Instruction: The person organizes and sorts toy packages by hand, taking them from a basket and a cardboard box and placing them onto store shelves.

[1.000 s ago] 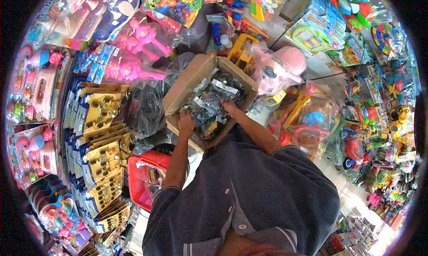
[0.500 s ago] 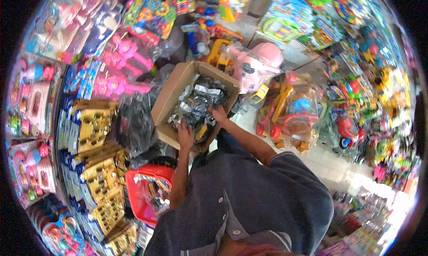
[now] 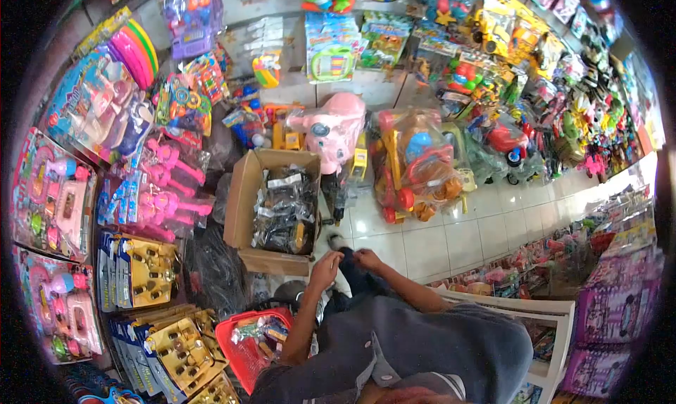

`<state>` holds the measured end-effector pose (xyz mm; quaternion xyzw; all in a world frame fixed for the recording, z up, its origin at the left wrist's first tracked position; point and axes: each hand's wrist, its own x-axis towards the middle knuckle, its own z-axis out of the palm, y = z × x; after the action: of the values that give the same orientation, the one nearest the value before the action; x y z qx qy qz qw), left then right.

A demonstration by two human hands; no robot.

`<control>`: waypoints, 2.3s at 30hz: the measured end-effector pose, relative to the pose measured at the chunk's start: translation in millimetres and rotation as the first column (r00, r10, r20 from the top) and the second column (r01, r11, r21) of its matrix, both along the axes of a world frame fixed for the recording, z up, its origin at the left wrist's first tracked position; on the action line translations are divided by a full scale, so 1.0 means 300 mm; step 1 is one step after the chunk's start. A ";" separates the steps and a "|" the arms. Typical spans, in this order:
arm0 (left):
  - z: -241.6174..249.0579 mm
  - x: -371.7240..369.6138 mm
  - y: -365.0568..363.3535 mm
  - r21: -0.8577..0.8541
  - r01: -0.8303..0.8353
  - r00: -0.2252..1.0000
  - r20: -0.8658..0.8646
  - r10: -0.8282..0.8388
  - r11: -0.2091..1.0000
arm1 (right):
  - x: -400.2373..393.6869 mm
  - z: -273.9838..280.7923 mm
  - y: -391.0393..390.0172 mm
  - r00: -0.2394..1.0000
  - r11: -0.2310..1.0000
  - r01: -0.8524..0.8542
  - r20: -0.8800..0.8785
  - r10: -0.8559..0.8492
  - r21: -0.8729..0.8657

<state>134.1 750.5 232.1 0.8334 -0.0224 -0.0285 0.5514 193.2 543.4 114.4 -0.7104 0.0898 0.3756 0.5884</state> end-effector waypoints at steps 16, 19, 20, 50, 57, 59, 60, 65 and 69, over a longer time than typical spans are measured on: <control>-0.514 -0.433 -0.160 0.096 0.559 0.711 -0.566 -0.417 0.823 | -0.467 -0.154 -0.502 0.876 0.869 -0.409 -0.386 0.288 -0.280; -0.578 -0.514 -0.151 0.096 0.347 0.793 -0.561 -0.238 0.933 | -0.520 -0.052 -0.545 0.780 0.779 -0.579 -0.443 0.443 -0.240; -0.487 -0.519 -0.155 0.099 0.341 0.763 -0.610 -0.214 0.935 | -0.545 -0.006 -0.558 0.705 0.742 -0.649 -0.501 0.502 -0.169; -0.518 -1.513 -0.235 0.072 0.050 0.882 -0.471 -0.010 0.996 | -0.910 -0.407 -0.572 0.340 0.410 -0.907 -0.407 0.848 0.095; -0.015 -1.422 -0.162 -0.326 -0.067 0.931 -0.361 -0.059 0.943 | -1.029 -0.104 -0.157 0.272 0.128 -0.915 -0.351 0.896 -0.382; 0.021 -1.431 -0.133 -0.464 -0.016 0.953 -0.274 -0.126 0.886 | -1.056 0.013 -0.072 0.545 0.499 -0.770 -0.002 0.839 -0.397; 0.100 -1.436 -0.128 -0.523 -0.025 0.956 -0.261 -0.132 0.852 | -1.053 -0.052 -0.036 0.617 0.654 -0.704 0.217 0.757 -0.278; 0.163 -1.455 0.029 -0.575 -0.222 0.972 -0.192 0.134 0.788 | -1.085 0.379 0.223 0.876 0.889 -0.438 0.282 0.390 0.131; 0.051 -1.495 0.207 -0.561 -0.606 0.730 -0.110 0.675 0.564 | -1.106 0.481 0.377 0.815 0.873 -0.468 0.449 0.367 0.135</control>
<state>-314.5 812.6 247.5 0.5832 0.2420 0.2306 0.7403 -138.8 656.7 258.5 -0.6988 -0.2405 0.3471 0.5774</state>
